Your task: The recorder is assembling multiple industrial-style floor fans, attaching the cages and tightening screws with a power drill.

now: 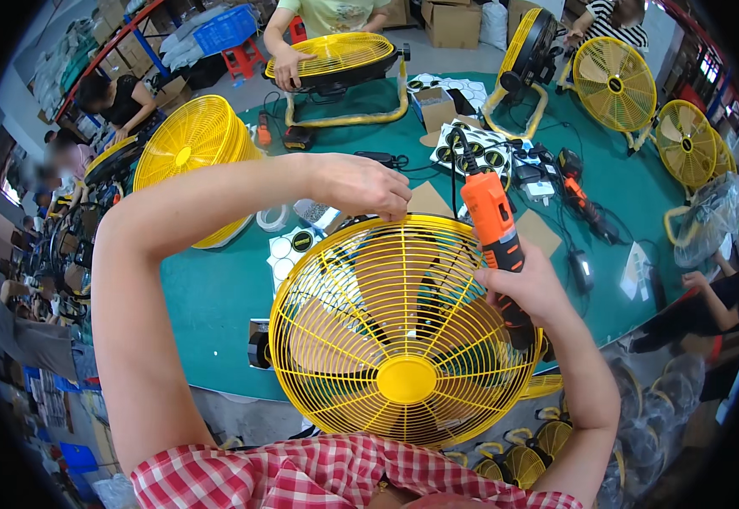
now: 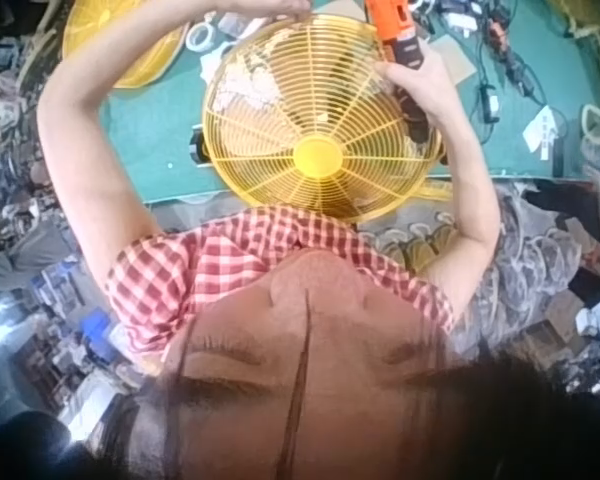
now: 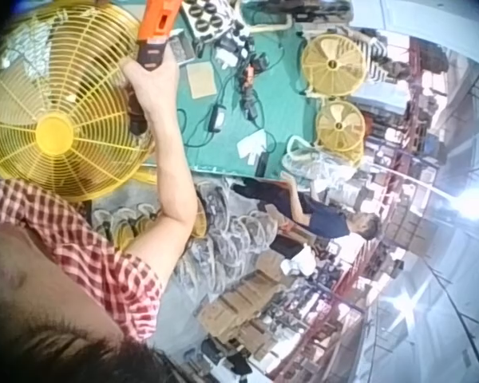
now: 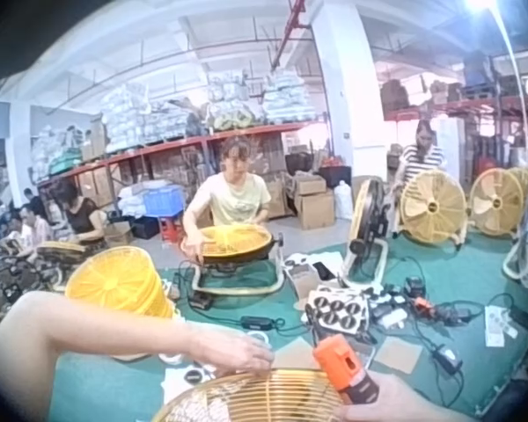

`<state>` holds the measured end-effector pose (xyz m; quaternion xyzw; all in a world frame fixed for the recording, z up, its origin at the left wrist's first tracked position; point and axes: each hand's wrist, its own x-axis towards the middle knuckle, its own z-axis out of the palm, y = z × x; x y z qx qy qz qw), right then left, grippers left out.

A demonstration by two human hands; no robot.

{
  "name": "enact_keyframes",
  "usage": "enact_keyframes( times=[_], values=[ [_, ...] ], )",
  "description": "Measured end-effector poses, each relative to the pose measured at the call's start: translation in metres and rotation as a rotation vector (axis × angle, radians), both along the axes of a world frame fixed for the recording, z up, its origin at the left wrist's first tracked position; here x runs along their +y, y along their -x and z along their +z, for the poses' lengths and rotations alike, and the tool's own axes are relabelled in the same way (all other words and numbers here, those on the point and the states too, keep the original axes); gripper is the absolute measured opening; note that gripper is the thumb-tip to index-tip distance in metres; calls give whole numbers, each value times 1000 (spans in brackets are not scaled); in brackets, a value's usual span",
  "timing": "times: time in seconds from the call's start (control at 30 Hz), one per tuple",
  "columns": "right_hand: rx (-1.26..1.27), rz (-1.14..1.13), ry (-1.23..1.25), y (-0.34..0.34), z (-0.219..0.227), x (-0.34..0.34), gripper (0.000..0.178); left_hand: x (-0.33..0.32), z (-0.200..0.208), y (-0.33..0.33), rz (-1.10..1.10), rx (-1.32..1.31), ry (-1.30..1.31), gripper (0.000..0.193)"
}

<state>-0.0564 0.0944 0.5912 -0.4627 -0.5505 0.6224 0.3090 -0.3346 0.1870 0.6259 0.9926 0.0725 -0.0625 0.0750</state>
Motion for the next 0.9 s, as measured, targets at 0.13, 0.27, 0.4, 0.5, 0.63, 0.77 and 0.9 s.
enact_keyframes(
  times=[0.13, 0.27, 0.4, 0.5, 0.63, 0.77, 0.9],
  values=[
    [-15, -15, 0, 1, 1, -1, 41, 3, -3, -1, -35, -16, 54, 14],
    [-9, -23, -6, 1, -1, -2, 41, -5, -15, 1, 119, -85, 66, 13],
    [-62, -40, -2, 3, 3, -4, 40, -12, -14, 0, 160, -134, 61, 18],
    [-49, -46, -15, 4, 2, -4, 39, -15, -24, 6, 217, -199, 48, 19],
    [-40, -50, -8, 4, 3, -5, 39, -21, -32, 11, 329, -258, 95, 19],
    [-33, -44, -31, 5, 2, -6, 38, -19, -35, 19, 469, -290, 123, 17],
    [-30, -52, -33, 6, 2, -7, 37, -25, -25, 14, 333, -402, 95, 15]
  ],
)
